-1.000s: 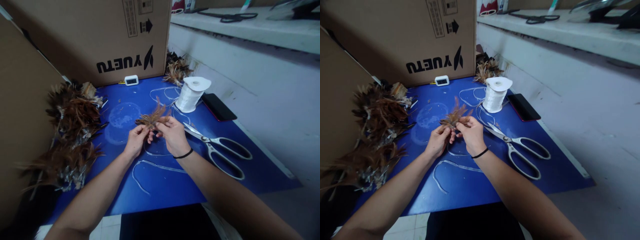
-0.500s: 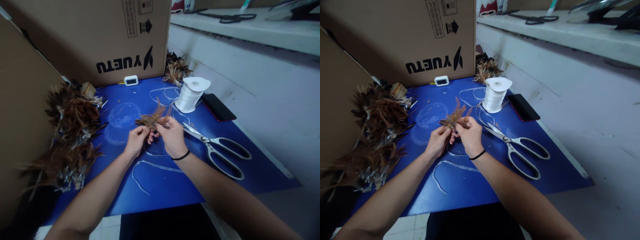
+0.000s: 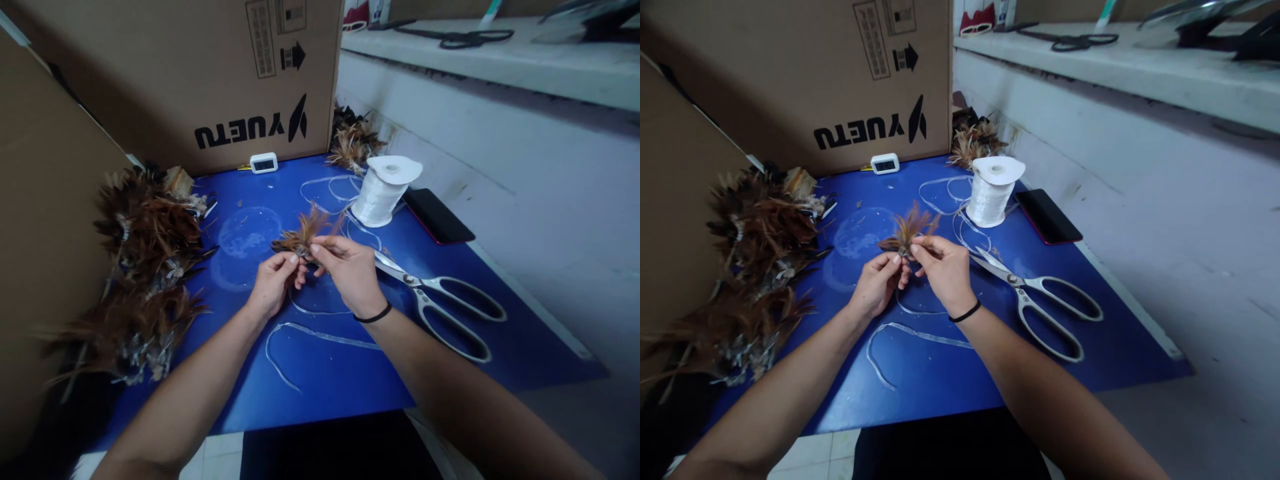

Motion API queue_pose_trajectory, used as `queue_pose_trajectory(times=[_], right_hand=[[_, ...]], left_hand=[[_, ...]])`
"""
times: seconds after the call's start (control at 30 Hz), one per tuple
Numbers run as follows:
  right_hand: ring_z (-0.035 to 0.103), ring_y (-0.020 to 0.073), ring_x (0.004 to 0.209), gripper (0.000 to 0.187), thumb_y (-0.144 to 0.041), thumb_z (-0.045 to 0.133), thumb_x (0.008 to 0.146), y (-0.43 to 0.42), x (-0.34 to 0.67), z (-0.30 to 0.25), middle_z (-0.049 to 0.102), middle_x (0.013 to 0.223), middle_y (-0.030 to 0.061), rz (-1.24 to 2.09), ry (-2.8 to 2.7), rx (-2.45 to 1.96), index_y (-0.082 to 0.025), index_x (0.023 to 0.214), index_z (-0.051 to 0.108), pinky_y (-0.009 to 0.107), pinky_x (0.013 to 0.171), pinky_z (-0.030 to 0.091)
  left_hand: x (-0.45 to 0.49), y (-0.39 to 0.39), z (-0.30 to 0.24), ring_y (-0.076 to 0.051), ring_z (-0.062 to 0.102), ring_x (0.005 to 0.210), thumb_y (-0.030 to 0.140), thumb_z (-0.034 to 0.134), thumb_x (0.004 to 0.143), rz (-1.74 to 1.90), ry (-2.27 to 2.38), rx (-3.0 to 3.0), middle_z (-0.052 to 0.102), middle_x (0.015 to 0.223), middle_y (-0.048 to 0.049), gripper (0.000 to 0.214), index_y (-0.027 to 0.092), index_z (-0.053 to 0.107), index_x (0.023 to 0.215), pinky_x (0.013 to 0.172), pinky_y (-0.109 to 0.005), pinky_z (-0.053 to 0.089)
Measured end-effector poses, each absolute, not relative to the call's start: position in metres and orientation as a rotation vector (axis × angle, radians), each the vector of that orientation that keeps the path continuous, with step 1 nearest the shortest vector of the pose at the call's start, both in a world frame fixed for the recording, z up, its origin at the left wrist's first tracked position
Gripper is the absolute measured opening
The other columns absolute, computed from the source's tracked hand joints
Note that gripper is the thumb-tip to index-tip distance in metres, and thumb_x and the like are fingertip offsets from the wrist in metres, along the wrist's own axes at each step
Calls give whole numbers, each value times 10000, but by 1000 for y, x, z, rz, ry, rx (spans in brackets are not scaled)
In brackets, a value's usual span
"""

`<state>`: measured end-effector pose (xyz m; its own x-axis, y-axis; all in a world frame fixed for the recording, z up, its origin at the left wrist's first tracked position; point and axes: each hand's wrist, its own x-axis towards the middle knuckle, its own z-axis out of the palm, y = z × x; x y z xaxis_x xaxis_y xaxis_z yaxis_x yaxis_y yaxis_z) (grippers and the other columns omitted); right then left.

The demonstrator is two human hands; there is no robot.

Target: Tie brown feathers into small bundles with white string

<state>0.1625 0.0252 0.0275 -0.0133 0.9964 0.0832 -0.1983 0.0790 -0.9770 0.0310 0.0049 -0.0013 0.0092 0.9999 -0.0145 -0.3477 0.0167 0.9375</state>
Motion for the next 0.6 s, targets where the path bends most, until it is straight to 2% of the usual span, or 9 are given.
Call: queue_pose_trajectory(times=[0.17, 0.6], right_hand=[[666, 168, 652, 168, -253, 676, 692, 30, 170, 33, 688, 717, 32, 1172, -1134, -1004, -157, 829, 679, 238, 445, 526], [663, 154, 614, 149, -251, 703, 645, 26, 161, 27, 684, 668, 15, 1238, -1028, -1078, -164, 740, 629, 184, 385, 459]], left_hand=[[30, 6, -3, -66, 510, 483, 341, 660, 751, 1363, 947, 900, 593, 625, -8, 216, 128, 626, 749, 443, -181, 398], [33, 6, -8, -76, 530, 498, 371, 658, 751, 1381, 964, 991, 590, 633, -11, 255, 117, 635, 754, 435, -188, 411]])
